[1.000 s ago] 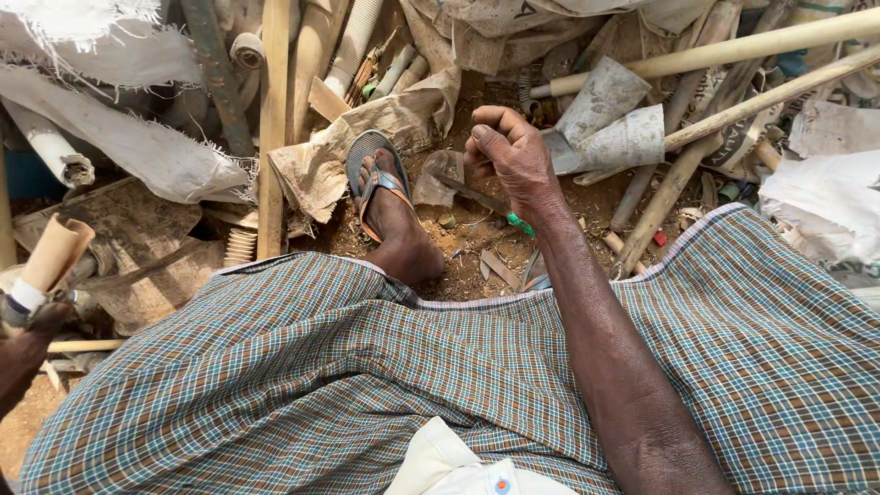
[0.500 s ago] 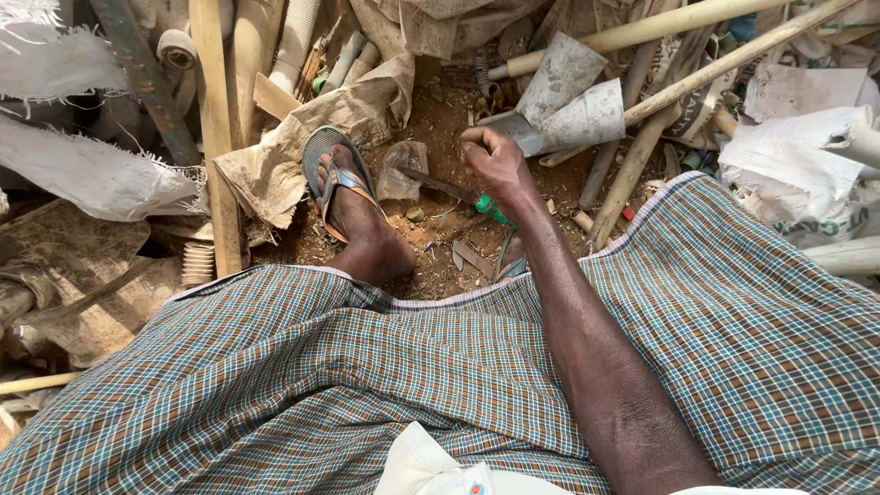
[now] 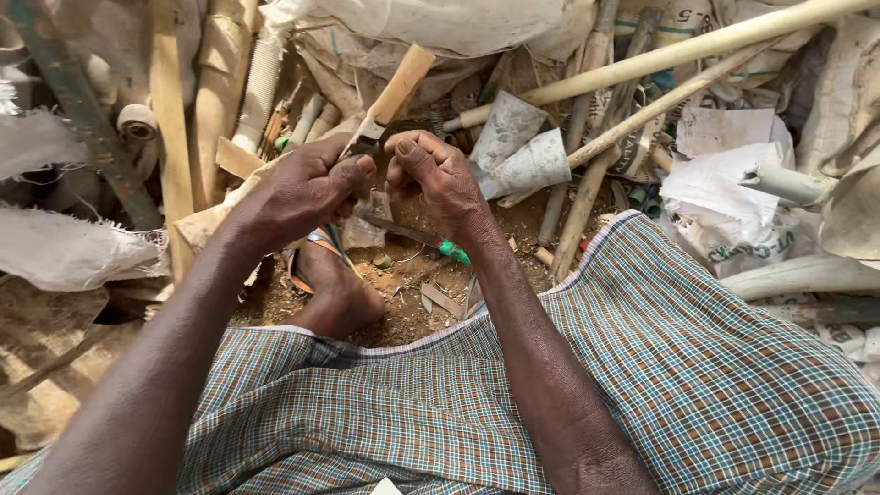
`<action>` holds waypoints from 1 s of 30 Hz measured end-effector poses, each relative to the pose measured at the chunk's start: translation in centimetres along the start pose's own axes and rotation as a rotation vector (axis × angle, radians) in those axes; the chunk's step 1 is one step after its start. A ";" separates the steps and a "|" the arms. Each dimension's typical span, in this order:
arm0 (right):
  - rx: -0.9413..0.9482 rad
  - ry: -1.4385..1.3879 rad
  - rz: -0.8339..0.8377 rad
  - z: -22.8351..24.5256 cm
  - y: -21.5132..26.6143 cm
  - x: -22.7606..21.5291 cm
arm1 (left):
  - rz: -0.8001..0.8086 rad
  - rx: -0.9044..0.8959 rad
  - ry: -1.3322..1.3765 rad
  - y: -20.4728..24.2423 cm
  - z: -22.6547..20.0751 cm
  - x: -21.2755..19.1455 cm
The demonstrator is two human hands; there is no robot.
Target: The person uses a knife to shave and shape a small wooden piece held between their feet. They repeatedly scrape the wood surface, remove shavings, and adjust the piece to continue shaping it.
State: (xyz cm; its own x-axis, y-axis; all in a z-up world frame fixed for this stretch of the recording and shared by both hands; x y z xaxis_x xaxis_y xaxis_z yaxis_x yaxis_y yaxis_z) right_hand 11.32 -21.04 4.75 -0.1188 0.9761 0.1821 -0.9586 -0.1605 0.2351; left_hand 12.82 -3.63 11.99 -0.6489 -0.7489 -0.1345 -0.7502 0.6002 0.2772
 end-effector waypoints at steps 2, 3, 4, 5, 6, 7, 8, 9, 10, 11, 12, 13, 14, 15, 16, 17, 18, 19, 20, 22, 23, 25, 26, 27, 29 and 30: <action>-0.043 -0.053 -0.016 0.6 -0.1 -1.0 | -0.026 0.032 0.108 -2.4 1.5 1.8; -0.059 -0.082 -0.021 0.6 0.0 -1.5 | -0.050 0.048 0.129 -3.1 2.5 2.9; -0.052 -0.117 -0.010 0.4 0.0 -1.8 | -0.074 0.064 0.150 -3.6 3.4 3.9; -0.048 -0.153 0.001 0.3 -0.1 -2.2 | -0.084 0.046 0.236 -4.1 4.4 4.7; -0.044 -0.188 0.013 0.2 -0.3 -2.4 | -0.095 0.026 0.322 -4.3 5.4 5.5; -0.046 -0.099 -0.001 -0.2 -0.2 -2.5 | -0.112 -0.001 0.413 -4.1 6.4 6.2; -0.048 -0.009 -0.013 -0.5 0.0 -2.6 | -0.128 -0.001 0.454 -3.9 7.3 6.7; -0.056 0.081 -0.016 -0.6 -0.1 -2.6 | -0.151 0.005 0.491 -3.9 7.8 6.9; -0.023 0.064 -0.018 -0.9 -0.3 -2.4 | -0.175 0.012 0.527 -3.6 8.3 6.9; 0.011 0.045 -0.014 -1.4 -0.4 -2.0 | -0.197 0.011 0.489 -3.1 8.8 6.8; 0.046 0.028 -0.011 -1.8 -0.5 -1.5 | -0.218 0.010 0.451 -2.5 9.2 6.7; 0.043 0.051 0.004 -1.9 -0.6 -1.1 | -0.235 0.015 0.413 -2.2 9.4 6.5; 0.040 0.074 0.018 -1.9 -0.7 -0.7 | -0.253 -0.019 0.410 -1.9 9.9 6.4; 0.041 0.101 0.030 -2.1 -0.5 -0.5 | -0.267 -0.054 0.413 -1.4 10.5 6.6; 0.051 0.104 0.038 -2.4 -0.3 -0.4 | -0.282 -0.089 0.415 -0.9 11.1 6.6; 0.058 0.110 0.054 -2.5 -0.3 -0.1 | -0.290 -0.107 0.419 -0.8 11.5 6.7; 0.066 0.117 0.070 -2.8 -0.3 0.2 | -0.298 -0.125 0.423 -0.7 11.9 6.9; 0.071 0.115 0.055 -3.0 -0.4 0.3 | -0.307 -0.146 0.426 -0.4 12.3 7.0; 0.077 0.113 0.041 -3.2 -0.4 0.3 | -0.341 -0.014 0.297 -0.3 11.7 6.7; 0.076 0.127 0.011 -3.7 -0.4 0.2 | -0.376 0.252 0.031 -0.2 10.0 6.7; 0.071 0.143 0.007 -3.9 -0.4 0.1 | -0.375 0.211 0.046 -0.2 10.2 6.8; 0.065 0.151 0.001 -4.2 -0.4 -0.1 | -0.372 0.127 0.075 -0.2 10.3 6.9; 0.065 0.143 0.000 -4.3 -0.5 -0.2 | -0.355 0.138 0.116 -0.2 10.0 6.9; 0.065 0.134 -0.002 -4.4 -0.5 -0.4 | -0.335 0.148 0.159 -0.1 9.9 7.0; 0.069 0.071 0.022 -4.7 -0.3 -0.8 | -0.316 0.113 0.172 0.1 9.9 7.2; 0.072 0.037 0.034 -4.8 -0.1 -1.0 | -0.315 0.068 0.144 0.2 10.1 7.4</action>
State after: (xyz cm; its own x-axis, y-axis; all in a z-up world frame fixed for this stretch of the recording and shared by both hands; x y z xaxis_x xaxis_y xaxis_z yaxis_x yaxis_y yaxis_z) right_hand 10.34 -21.31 -0.06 -0.1620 0.9744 0.1557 -0.9330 -0.2027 0.2975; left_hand 6.59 -6.19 1.48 -0.3635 -0.9292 -0.0666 -0.9206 0.3473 0.1787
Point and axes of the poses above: each hand's wrist, its own y-axis away from the middle knuckle, its own x-axis out of the palm, z = x × y, the point moved 6 cm from there along -y, towards the middle knuckle, and after that the axes turned 3 degrees about x, right-handed, at the moved point
